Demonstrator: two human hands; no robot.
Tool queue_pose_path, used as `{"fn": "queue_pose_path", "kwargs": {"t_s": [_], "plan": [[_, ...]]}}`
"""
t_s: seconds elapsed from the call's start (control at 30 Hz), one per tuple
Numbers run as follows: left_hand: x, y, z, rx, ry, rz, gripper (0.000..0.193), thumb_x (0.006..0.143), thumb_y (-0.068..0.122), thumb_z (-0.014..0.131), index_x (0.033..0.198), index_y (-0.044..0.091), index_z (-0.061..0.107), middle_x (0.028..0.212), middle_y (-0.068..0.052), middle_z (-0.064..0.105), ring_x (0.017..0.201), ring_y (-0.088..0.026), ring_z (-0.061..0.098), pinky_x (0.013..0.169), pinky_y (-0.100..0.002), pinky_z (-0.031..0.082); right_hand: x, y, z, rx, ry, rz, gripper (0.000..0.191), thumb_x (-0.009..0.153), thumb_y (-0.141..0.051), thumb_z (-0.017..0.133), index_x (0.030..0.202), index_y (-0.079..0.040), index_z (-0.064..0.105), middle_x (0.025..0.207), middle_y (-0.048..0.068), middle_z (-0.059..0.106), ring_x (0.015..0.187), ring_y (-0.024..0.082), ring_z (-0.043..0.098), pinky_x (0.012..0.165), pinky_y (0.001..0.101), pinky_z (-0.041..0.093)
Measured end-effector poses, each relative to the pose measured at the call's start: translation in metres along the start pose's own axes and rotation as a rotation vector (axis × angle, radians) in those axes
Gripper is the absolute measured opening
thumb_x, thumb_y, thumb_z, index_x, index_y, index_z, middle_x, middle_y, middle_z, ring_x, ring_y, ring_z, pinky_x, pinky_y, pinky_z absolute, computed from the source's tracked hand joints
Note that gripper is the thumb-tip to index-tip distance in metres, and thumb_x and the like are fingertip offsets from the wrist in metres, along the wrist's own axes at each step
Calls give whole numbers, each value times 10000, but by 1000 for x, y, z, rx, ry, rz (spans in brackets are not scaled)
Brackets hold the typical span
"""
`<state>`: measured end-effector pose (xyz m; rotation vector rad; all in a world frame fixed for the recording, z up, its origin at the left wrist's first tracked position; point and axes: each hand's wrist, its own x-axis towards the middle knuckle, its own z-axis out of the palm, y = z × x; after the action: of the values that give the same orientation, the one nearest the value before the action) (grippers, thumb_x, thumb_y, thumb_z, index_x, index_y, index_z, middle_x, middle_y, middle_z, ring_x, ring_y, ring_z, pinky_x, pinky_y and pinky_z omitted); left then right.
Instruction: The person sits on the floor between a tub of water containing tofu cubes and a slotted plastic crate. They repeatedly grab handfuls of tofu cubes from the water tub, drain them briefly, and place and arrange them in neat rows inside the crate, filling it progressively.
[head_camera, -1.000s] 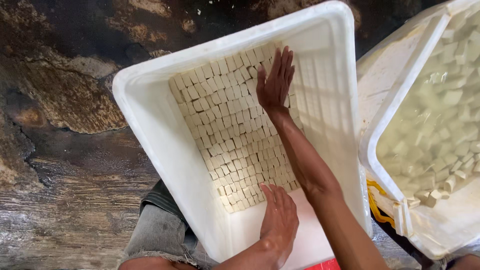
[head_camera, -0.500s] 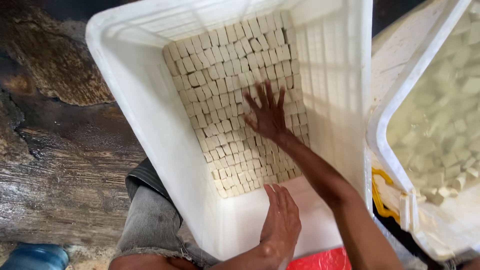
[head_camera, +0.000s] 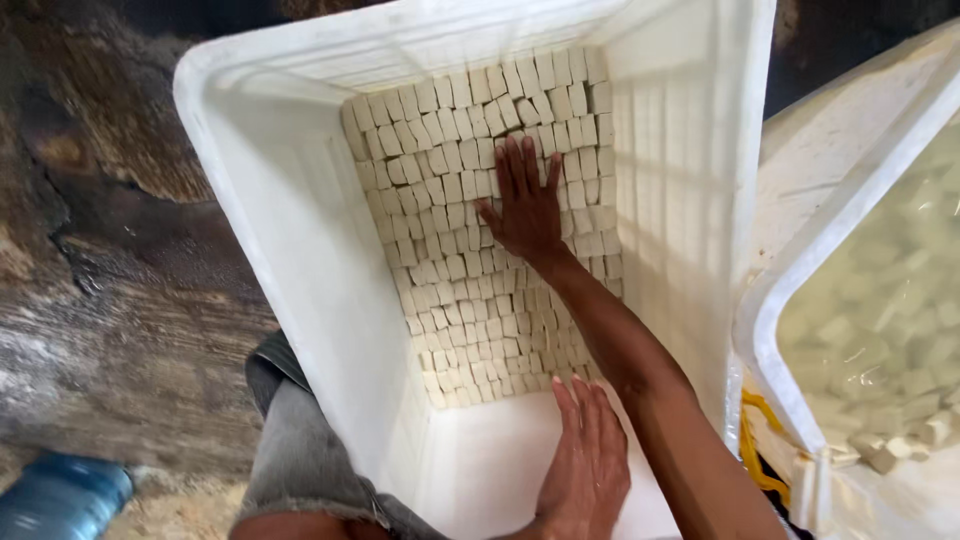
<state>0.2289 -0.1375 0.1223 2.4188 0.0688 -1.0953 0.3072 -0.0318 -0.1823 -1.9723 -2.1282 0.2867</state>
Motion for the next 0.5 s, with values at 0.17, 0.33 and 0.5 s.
{"fn": "queue_pose_path", "kwargs": {"t_s": [0.17, 0.33, 0.5], "plan": [[4, 6, 9, -38, 12, -5, 797, 969, 394, 573, 1509, -146, 348, 1565, -418, 278, 1402, -629, 278, 1034, -813, 191, 1, -14, 1, 82, 105, -39, 886, 1129, -632, 394, 1666, -28, 32, 1745, 165, -58, 1629, 300, -96, 1261, 662, -96], [-3, 1, 6, -64, -27, -5, 779, 972, 355, 587, 1510, -151, 339, 1567, -426, 271, 1398, -639, 281, 1047, -814, 187, -5, -31, 4, 86, -95, -106, 888, 1109, -634, 412, 1678, -36, 85, 1753, 132, -44, 1622, 298, -84, 1287, 595, -68], [-11, -7, 3, -10, -55, -5, 905, 925, 407, 619, 1514, -185, 269, 1554, -459, 219, 1408, -641, 240, 1083, -811, 172, -16, 5, -13, 99, -346, 218, 813, 1088, -566, 429, 1682, -99, 127, 1741, 160, 11, 1602, 296, -33, 1281, 580, -50]]}}
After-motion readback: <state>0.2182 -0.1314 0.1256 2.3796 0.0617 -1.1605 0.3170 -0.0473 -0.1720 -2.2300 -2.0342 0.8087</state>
